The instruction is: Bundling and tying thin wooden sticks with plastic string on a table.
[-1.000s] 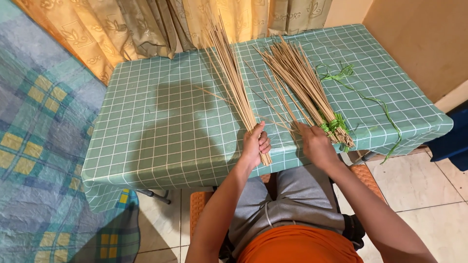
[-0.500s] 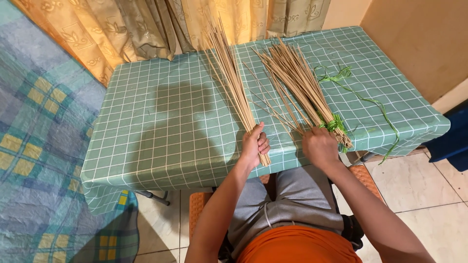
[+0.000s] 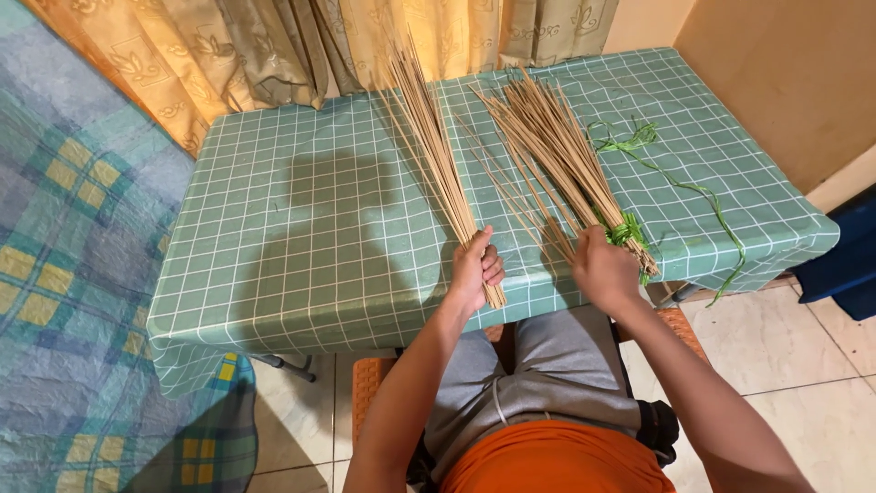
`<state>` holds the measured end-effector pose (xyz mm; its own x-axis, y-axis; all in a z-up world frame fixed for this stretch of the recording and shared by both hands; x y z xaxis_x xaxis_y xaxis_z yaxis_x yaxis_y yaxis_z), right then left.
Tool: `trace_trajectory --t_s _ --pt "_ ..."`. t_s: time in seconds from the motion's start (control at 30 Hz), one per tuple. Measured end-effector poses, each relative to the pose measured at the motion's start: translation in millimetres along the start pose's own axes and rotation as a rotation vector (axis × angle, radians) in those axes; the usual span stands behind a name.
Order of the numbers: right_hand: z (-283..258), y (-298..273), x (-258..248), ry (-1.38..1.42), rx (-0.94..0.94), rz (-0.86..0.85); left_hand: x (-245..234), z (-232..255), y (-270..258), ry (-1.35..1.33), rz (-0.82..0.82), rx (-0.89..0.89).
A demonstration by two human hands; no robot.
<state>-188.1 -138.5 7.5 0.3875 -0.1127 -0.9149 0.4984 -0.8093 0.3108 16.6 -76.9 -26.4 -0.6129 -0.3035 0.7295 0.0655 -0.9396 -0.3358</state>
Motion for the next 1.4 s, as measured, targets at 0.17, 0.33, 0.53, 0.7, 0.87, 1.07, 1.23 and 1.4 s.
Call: trace_trajectory --t_s 0.17,0.33,0.53,0.7,0.87,1.07,1.23,1.4 --pt "-39 -14 -3 0.699 -0.103 0.050 3 3 -9 0.023 0.025 0.036" --pt "-94 -37 29 0.971 -0.151 -0.134 13 10 -28 0.117 0.049 0.070" --pt "-100 -51 66 0.800 -0.225 -0.306 14 5 -20 0.132 0.037 0.087" --pt "-92 -47 59 0.707 -0.248 -0.320 -4 -9 7 0.104 -0.001 0.048" --pt "-96 -44 33 0.685 -0.281 -0.245 5 -1 -9 0.122 0.000 0.049" --pt "-89 -42 30 0.645 -0.337 -0.269 4 0 -10 0.038 -0.047 -0.024" --pt "-90 -39 21 0.567 -0.298 -0.139 -2 -3 -1 0.025 -0.051 -0.027" --pt "-89 -34 10 0.546 -0.226 0.043 -2 -8 1 0.074 -0.090 -0.018"
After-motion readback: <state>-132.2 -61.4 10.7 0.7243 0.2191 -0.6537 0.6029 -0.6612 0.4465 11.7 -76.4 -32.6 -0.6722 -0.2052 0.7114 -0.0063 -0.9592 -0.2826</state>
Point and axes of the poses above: each hand's wrist, its own y-axis towards the middle knuckle, its own x-axis out of the palm, z = x × y, the point moved 7 cm from there along y, towards the middle knuckle, and after that the axes turned 13 degrees about -x, right-handed, at the moved point
